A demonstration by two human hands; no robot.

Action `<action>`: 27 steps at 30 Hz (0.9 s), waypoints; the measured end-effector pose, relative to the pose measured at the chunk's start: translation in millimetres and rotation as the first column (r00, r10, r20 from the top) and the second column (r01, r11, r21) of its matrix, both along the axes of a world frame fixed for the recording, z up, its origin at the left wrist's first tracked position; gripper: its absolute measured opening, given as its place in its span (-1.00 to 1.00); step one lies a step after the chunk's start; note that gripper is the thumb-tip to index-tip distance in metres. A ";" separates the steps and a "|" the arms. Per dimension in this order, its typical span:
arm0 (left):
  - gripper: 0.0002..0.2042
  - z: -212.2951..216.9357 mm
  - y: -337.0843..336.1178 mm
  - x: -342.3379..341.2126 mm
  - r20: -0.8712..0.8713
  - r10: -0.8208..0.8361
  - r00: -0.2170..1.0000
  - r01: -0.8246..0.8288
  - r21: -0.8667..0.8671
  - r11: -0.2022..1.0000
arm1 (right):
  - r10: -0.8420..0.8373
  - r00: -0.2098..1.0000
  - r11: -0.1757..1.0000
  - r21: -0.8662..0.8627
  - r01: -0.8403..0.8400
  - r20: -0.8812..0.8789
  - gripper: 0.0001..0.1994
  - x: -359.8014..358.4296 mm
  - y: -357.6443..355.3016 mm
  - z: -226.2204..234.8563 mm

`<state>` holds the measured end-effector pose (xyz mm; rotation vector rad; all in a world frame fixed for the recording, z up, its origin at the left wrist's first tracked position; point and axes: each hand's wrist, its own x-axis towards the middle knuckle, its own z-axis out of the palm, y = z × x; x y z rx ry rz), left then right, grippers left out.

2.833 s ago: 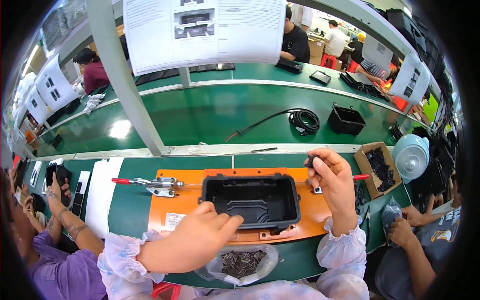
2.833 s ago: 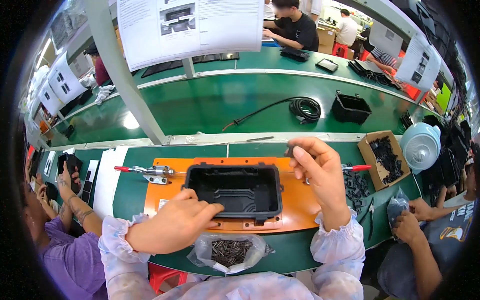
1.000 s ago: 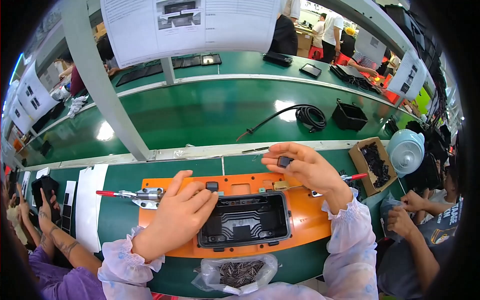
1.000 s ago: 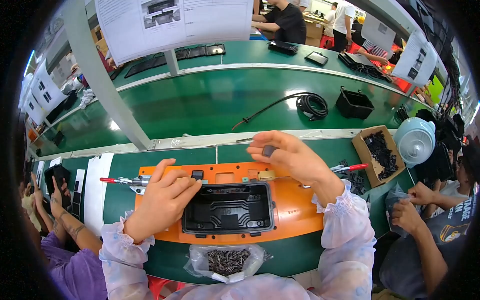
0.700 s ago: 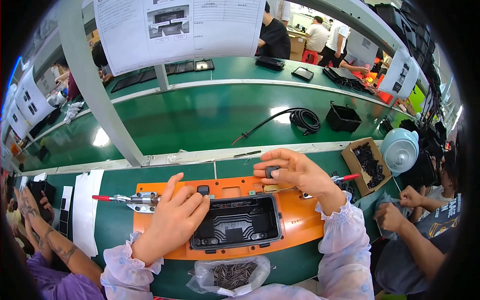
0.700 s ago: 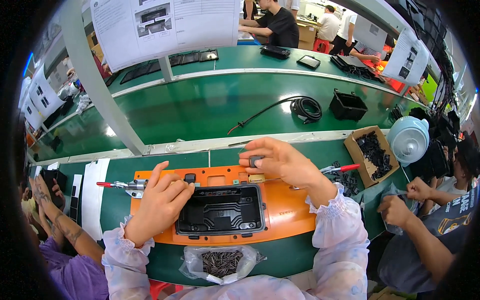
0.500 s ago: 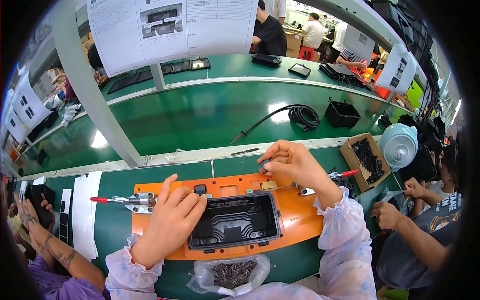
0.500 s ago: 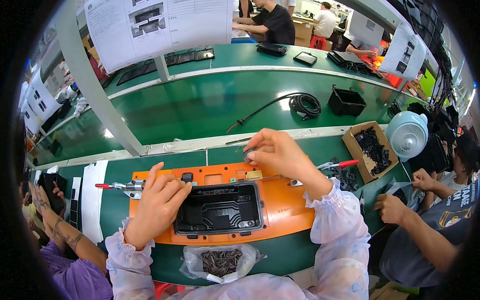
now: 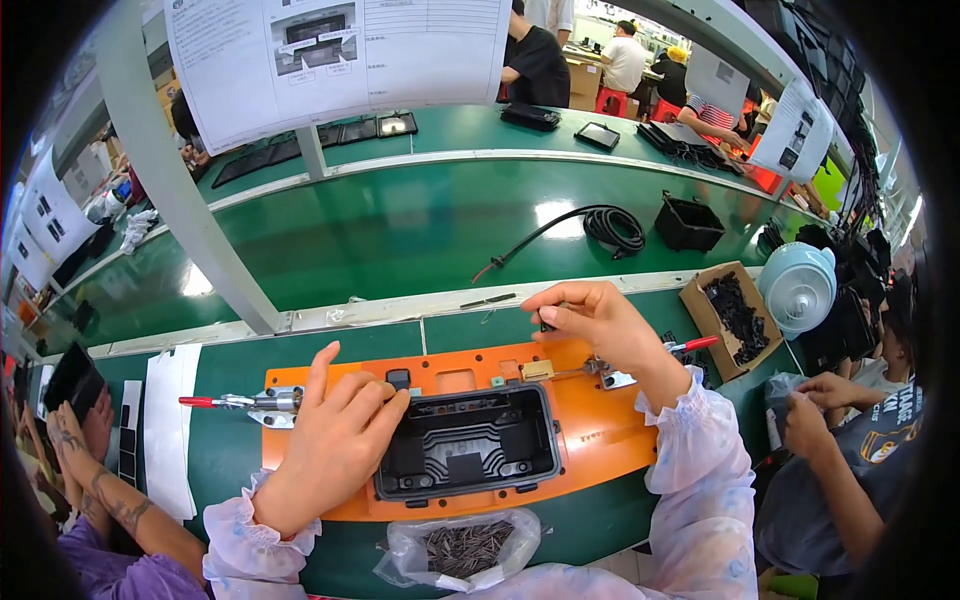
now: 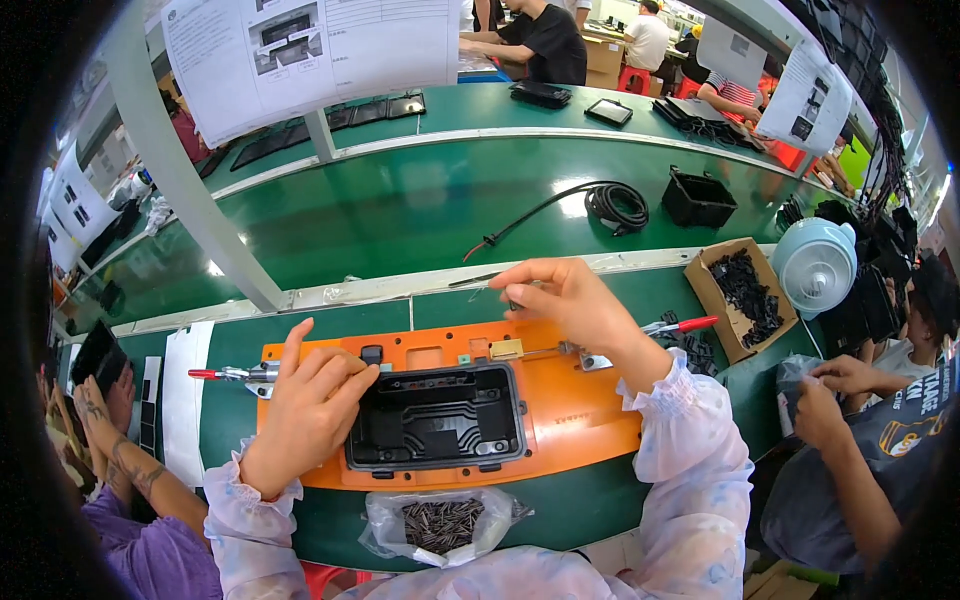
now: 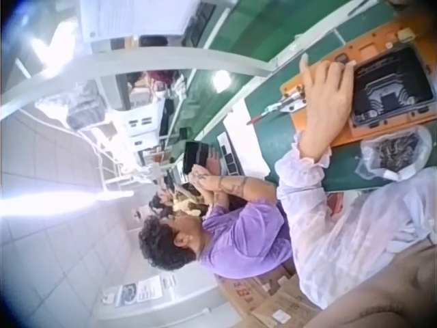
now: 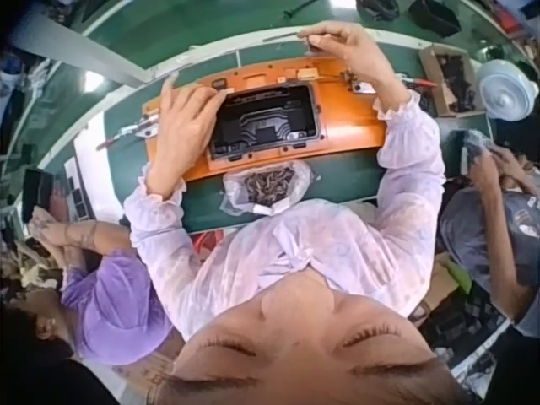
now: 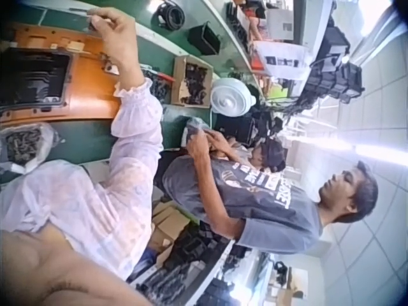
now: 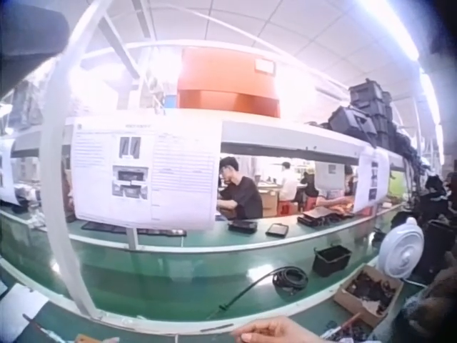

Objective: The person places a black box into an orange fixture, inserts small black components into the side slots, and pulls the fixture's levers to secure them. They then remove the assembled box from the fixture and set it aside on the workbench.

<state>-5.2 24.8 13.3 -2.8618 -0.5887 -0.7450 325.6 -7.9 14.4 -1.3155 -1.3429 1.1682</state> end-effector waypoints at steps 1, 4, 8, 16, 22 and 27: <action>-0.75 -0.3 0.8 1.2 -0.006 0.001 1.000 0.000 0.010 1.000 | -0.014 0.998 1.000 0.026 0.015 -0.058 -0.82 -4.7 -2.8 -0.6; -0.72 3.4 -0.2 0.7 -0.009 0.012 1.000 -0.012 0.016 1.000 | -0.163 0.986 0.982 0.095 0.165 -0.024 -0.86 -22.3 -10.3 12.2; -0.76 6.9 -0.5 4.4 -0.011 0.003 1.000 -0.003 0.020 1.000 | -0.058 0.982 0.984 0.178 0.025 0.181 -0.90 -14.3 -4.7 16.1; -0.70 11.5 3.1 18.8 -0.025 -0.064 0.998 0.064 0.002 0.998 | 0.303 0.879 0.944 0.011 -0.330 0.368 -0.82 -18.7 1.7 20.9; -0.61 8.7 2.9 42.6 0.000 -0.172 0.985 0.171 -0.055 0.984 | 0.353 0.812 0.922 -0.026 -0.385 0.465 -0.83 -24.8 3.5 27.5; -0.68 3.8 4.6 57.9 0.035 -0.278 0.960 0.280 -0.057 0.958 | 0.282 0.849 0.943 0.036 -0.332 0.447 -0.83 -28.9 0.0 22.1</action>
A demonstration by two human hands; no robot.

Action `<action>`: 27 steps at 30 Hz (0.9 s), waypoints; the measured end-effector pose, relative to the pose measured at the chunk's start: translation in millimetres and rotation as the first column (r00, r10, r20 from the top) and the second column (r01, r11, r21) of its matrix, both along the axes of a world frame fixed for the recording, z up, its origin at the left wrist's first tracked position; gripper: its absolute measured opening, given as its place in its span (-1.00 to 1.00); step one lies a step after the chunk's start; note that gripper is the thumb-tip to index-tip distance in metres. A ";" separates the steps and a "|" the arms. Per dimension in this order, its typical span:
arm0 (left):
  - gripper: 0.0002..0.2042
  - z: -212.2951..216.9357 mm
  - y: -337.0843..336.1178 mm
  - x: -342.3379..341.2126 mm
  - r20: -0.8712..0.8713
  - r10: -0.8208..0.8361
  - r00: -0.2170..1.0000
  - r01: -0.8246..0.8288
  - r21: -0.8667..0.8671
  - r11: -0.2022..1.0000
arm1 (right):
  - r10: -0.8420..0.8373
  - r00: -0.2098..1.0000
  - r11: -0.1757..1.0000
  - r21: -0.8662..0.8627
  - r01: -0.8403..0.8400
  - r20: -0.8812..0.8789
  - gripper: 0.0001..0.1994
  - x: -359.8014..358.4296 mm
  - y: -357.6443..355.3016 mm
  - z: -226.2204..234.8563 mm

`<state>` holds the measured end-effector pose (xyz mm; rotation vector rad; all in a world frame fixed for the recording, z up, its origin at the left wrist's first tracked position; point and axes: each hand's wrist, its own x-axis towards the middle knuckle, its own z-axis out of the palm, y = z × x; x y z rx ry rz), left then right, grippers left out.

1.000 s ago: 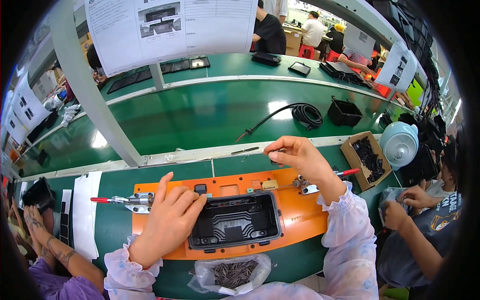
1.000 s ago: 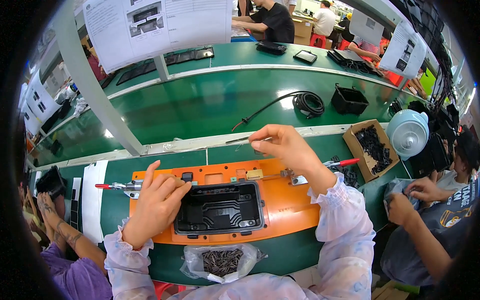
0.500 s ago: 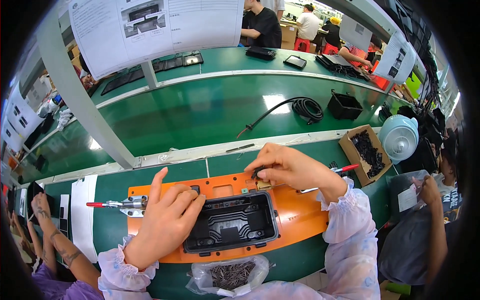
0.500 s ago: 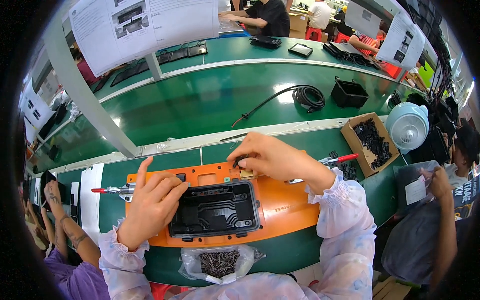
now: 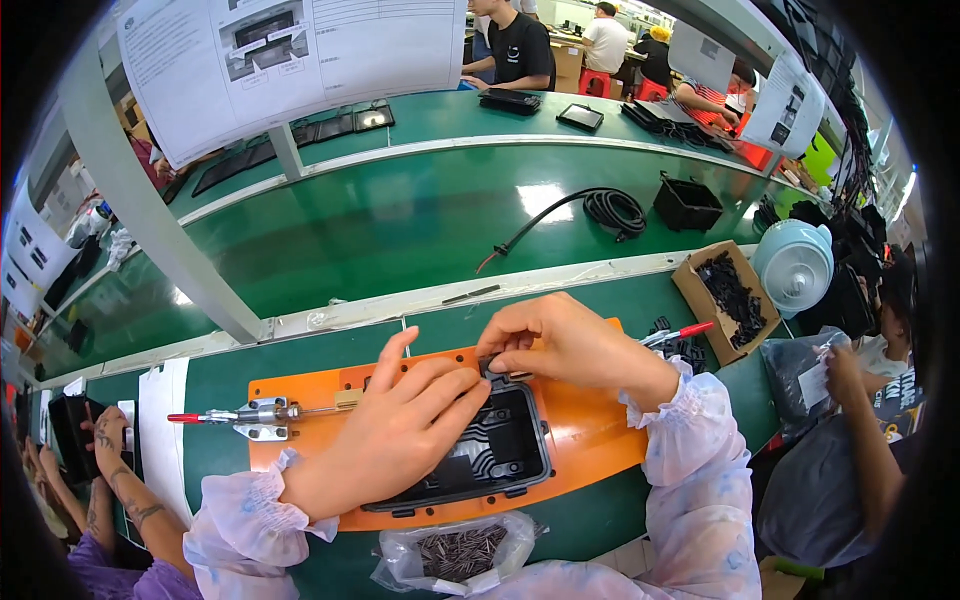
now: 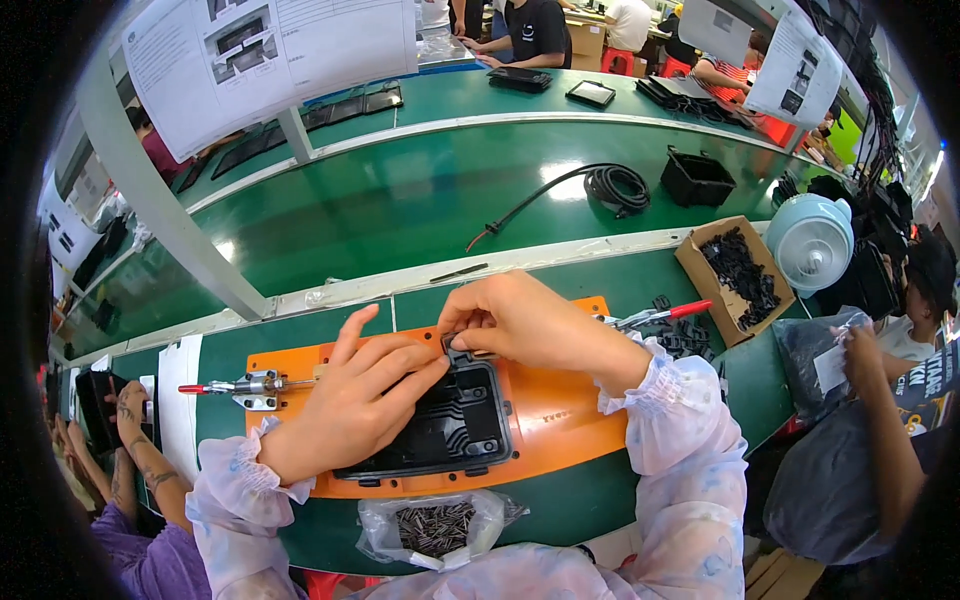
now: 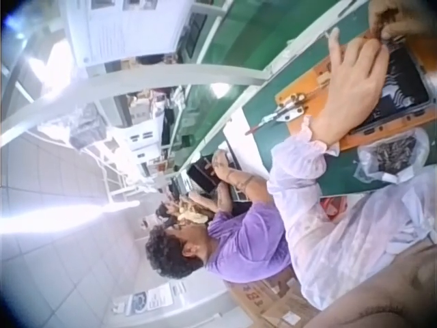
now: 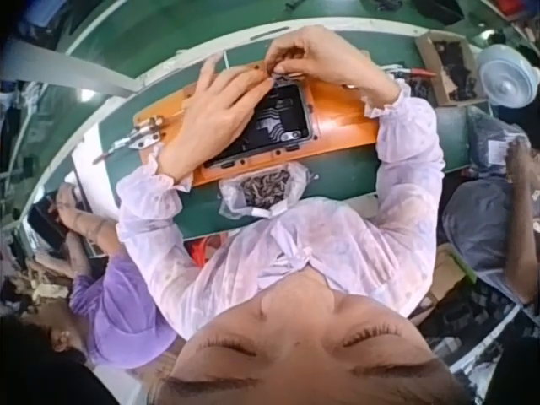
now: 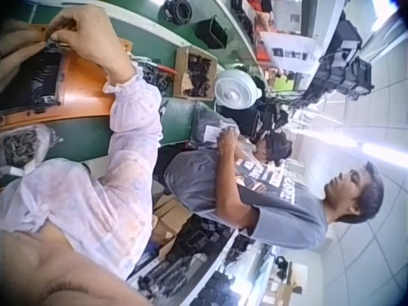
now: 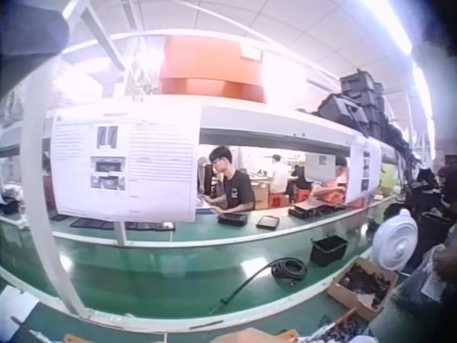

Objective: The person places a black box into an orange fixture, inserts small black components into the side slots, and pulls the fixture's levers to secure them. They then remove the assembled box from the fixture and set it aside on the workbench.

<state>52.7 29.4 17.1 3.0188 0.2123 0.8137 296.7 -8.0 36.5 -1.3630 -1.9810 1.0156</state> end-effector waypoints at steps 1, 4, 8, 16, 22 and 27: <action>-0.68 -2.7 1.7 3.9 0.002 -0.007 1.000 0.007 -0.004 1.000 | -0.033 0.999 0.999 0.008 0.033 -0.005 -0.83 1.8 -0.4 -4.2; -0.67 -9.0 5.3 11.7 -0.018 -0.038 0.999 0.037 -0.038 0.999 | -0.073 0.997 0.997 0.036 0.072 0.009 -0.82 2.5 -1.9 -8.6; -0.64 -10.4 6.4 14.6 -0.032 -0.043 0.999 0.041 -0.076 0.996 | -0.064 0.998 0.996 0.063 0.062 0.028 -0.80 1.3 -1.6 -7.6; -0.63 -9.4 7.8 23.9 -0.061 -0.066 0.996 0.067 0.000 0.998 | -0.194 0.980 0.930 0.307 0.200 -0.052 -0.71 11.8 -26.4 -14.7; -0.65 -17.6 13.6 22.9 -0.039 -0.054 0.998 0.047 -0.164 0.985 | -0.485 0.844 0.792 0.293 0.535 -0.230 -0.74 48.5 -74.8 -4.6; -0.70 -16.6 6.7 26.3 0.010 -0.012 1.000 0.012 -0.074 0.997 | -0.768 0.532 0.349 0.463 0.815 -0.357 -0.78 103.4 -111.6 -29.5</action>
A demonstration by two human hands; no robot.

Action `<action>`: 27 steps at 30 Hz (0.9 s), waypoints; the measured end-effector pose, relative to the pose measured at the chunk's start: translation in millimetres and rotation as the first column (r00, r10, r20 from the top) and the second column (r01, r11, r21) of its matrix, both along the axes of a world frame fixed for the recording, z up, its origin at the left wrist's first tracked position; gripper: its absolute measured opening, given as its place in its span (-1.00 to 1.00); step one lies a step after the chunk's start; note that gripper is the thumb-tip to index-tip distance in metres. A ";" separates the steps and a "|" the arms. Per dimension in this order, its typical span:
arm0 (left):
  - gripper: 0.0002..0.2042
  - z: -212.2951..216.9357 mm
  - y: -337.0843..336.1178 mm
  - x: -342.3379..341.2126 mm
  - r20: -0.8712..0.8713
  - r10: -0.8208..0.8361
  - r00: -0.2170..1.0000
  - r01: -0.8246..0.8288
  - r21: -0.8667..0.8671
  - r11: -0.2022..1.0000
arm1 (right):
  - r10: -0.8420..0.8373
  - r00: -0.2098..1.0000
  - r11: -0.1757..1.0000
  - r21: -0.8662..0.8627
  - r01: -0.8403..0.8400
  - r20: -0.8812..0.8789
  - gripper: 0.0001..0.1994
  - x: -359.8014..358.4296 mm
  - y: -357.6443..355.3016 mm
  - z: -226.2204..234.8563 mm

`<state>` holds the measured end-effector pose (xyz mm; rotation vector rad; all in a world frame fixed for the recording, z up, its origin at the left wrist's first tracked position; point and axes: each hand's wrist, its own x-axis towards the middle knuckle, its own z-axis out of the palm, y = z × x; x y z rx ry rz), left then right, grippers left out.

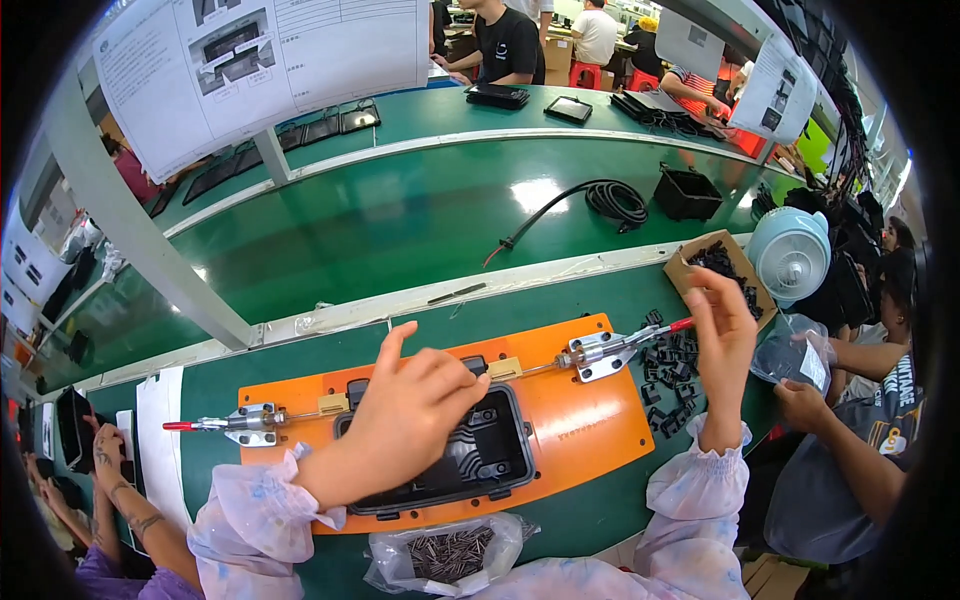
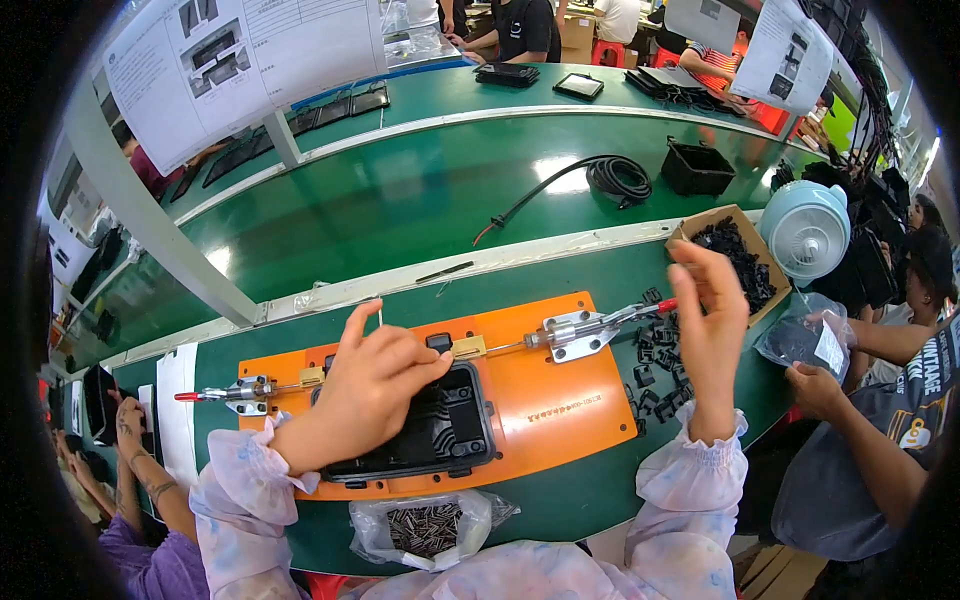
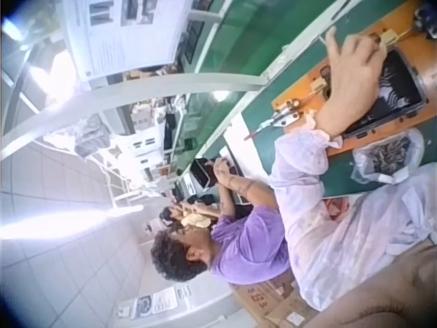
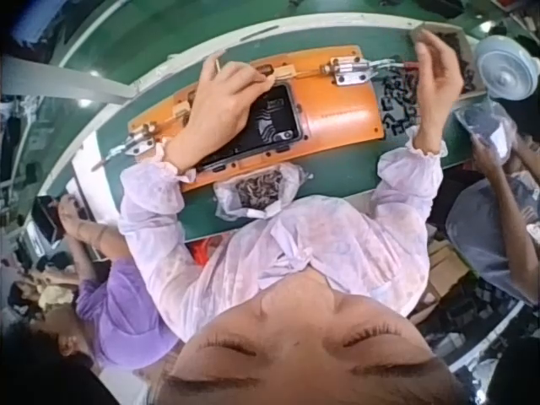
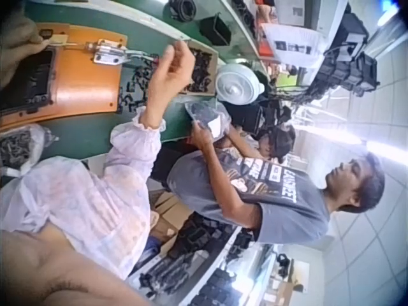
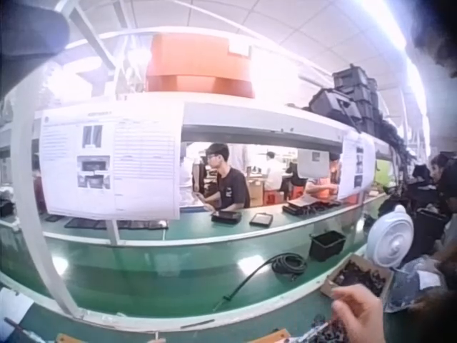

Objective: The person places a black box into an orange fixture, inserts small black components into the side slots, and pulls the fixture's levers to secure them. They then remove the assembled box from the fixture and set it aside on the workbench.

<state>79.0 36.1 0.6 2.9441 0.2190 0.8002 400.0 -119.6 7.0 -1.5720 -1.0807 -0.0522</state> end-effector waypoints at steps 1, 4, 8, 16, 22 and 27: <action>-0.70 0.8 -5.0 2.8 0.002 -0.010 1.000 0.010 -0.003 1.000 | -0.111 0.992 0.993 0.052 0.108 0.059 -0.77 10.8 -7.4 -4.3; -0.77 3.9 -7.0 4.5 -0.029 0.023 0.999 -0.018 0.157 0.987 | -0.227 0.968 0.974 0.024 0.226 0.106 -0.75 30.2 -17.0 -18.1; -0.79 1.7 6.1 -2.2 0.011 -0.019 1.000 0.020 -0.119 0.993 | -0.344 0.852 0.918 -0.050 0.394 0.394 -0.70 32.2 -21.0 -34.9; -0.70 11.8 -4.2 -0.5 -0.115 -0.002 0.993 0.033 0.272 0.962 | 0.302 0.552 0.944 0.323 -0.062 -0.777 -0.59 47.5 6.7 -65.8; -0.59 5.5 21.8 -11.7 -0.061 -0.148 0.987 0.132 -0.208 0.969 | 0.447 0.692 0.843 0.525 -0.115 -0.567 -0.67 31.1 20.1 -30.3; -0.54 4.1 8.7 -8.0 -0.016 -0.057 0.998 0.051 -0.251 0.967 | 0.373 0.809 0.884 0.439 -0.161 -0.454 -0.67 11.9 30.7 -2.4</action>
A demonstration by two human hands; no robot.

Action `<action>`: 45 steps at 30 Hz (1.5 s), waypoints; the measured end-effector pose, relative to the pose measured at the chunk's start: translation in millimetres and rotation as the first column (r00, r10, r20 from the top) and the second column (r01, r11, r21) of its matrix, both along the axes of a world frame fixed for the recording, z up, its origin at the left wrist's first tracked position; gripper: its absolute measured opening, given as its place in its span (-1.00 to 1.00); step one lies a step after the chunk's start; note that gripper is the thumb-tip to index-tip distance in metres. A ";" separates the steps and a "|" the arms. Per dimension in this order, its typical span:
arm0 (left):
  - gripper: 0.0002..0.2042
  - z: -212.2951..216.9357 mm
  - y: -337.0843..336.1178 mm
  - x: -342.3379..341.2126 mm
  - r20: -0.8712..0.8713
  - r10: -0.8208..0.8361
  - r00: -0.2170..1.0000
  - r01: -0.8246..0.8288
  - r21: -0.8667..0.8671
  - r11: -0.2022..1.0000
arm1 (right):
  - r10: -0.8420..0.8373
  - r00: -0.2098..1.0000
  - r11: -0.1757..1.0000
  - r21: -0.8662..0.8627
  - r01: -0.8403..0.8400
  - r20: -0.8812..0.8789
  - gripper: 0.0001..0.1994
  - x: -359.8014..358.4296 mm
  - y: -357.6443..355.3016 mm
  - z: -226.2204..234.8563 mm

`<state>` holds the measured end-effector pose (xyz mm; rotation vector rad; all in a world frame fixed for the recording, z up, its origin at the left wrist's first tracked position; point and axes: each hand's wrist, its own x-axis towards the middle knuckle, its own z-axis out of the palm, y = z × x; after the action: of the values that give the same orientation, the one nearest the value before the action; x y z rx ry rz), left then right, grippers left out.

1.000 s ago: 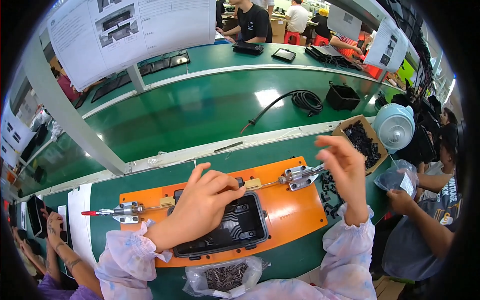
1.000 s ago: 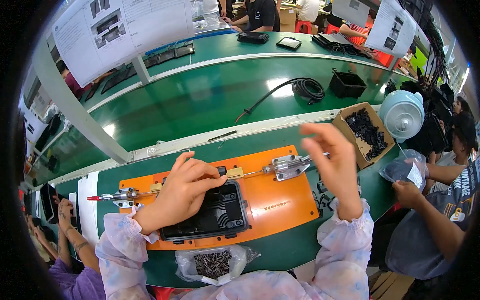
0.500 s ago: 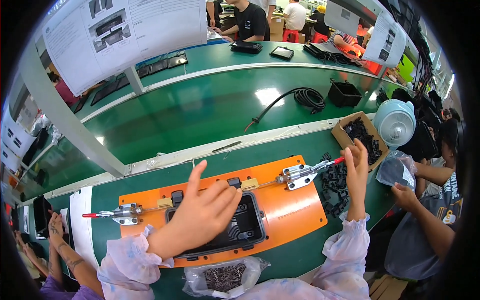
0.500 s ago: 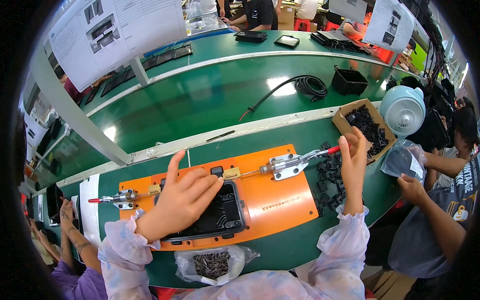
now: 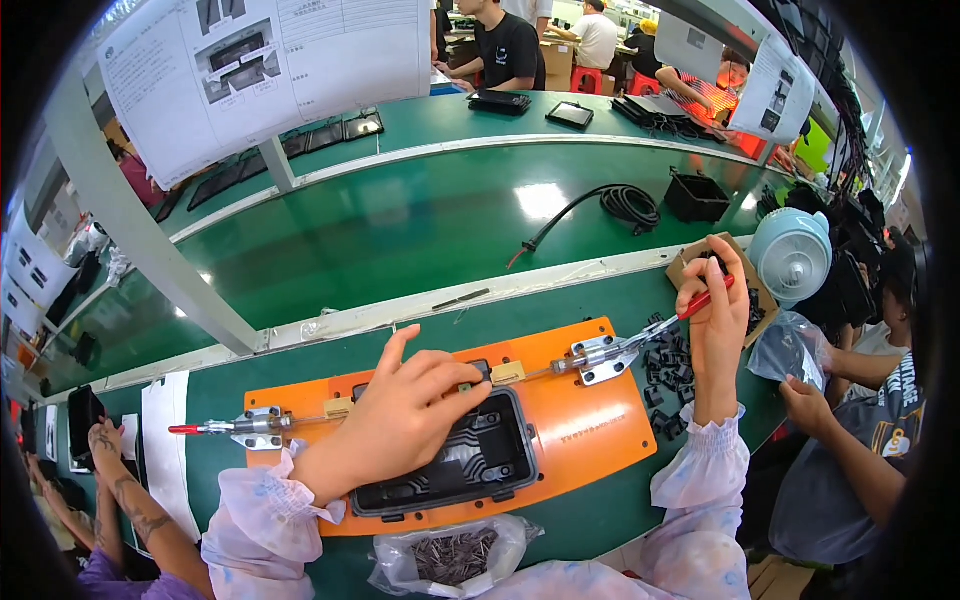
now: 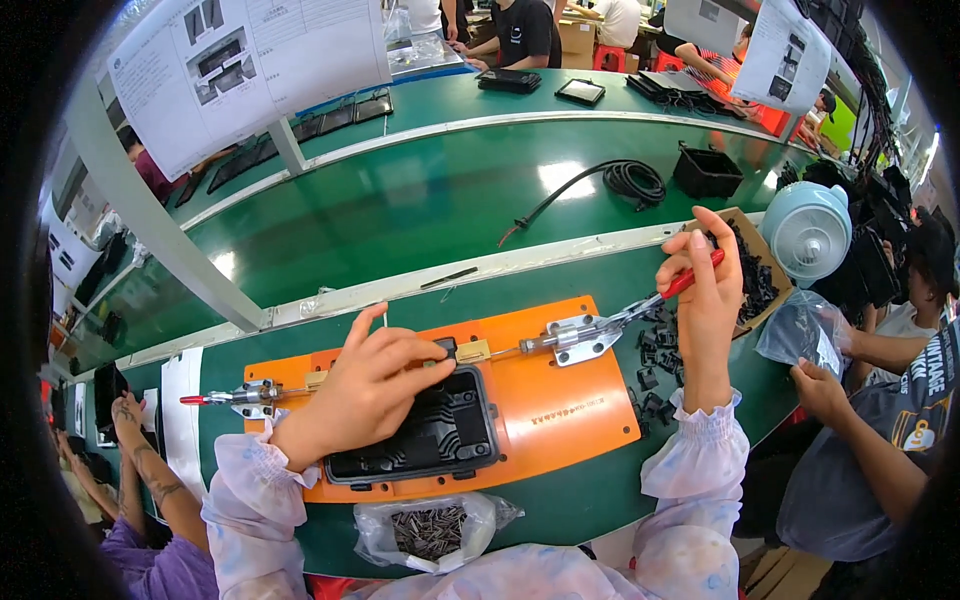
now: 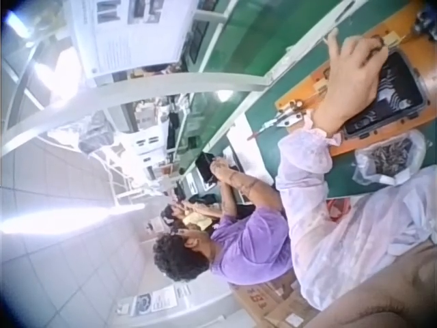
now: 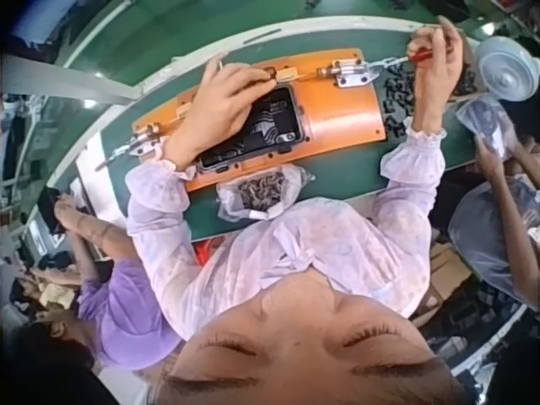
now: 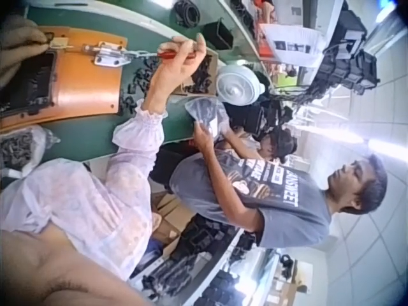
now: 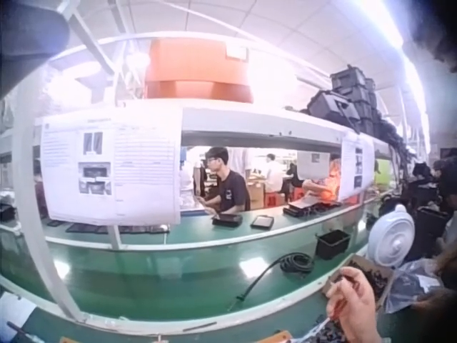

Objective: The person places a black box into an orange fixture, inserts small black components into the side slots, and pulls the fixture's levers to secure them. They then remove the assembled box from the fixture and set it aside on the workbench.

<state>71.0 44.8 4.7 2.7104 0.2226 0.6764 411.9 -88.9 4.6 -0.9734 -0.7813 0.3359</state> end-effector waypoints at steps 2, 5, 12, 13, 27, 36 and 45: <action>-0.55 -0.5 -1.4 0.3 -0.009 -0.021 1.000 0.023 0.223 0.975 | -0.012 0.991 0.998 -0.057 0.020 0.133 -0.67 -6.8 2.8 6.6; -0.58 1.2 -5.6 3.0 -0.005 -0.011 1.000 0.012 0.275 0.961 | -0.087 0.968 0.989 -0.098 0.112 0.234 -0.66 -11.5 5.6 12.8; -0.67 -3.8 -5.6 2.4 0.004 -0.009 1.000 0.007 0.292 0.956 | 0.005 0.788 0.942 -0.268 0.202 0.615 -0.69 -54.1 20.3 30.3; -0.66 -2.8 -7.4 -1.1 -0.004 0.002 1.000 0.000 0.293 0.956 | 0.043 0.714 0.940 -0.270 0.207 0.698 -0.67 -63.6 23.9 29.0; -0.49 8.2 -0.4 -32.6 0.119 0.109 0.987 -0.133 0.219 0.967 | 0.190 -0.009 0.947 -0.180 0.267 0.982 -0.35 -133.2 29.7 35.7; -0.58 -32.1 50.6 -234.4 0.371 0.888 0.271 -0.937 -0.111 0.332 | 0.420 -0.070 0.836 -0.416 -0.358 0.905 -0.56 -180.2 89.0 2.4; -0.56 -43.3 46.3 -250.2 0.487 0.866 0.110 -0.029 -0.870 0.493 | 0.400 -0.100 0.854 -0.410 -0.321 0.911 -0.56 -188.5 88.8 -4.4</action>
<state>-179.2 91.0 -38.6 0.9858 0.9283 1.8233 223.4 -0.1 0.1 -0.9283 -2.5146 0.0457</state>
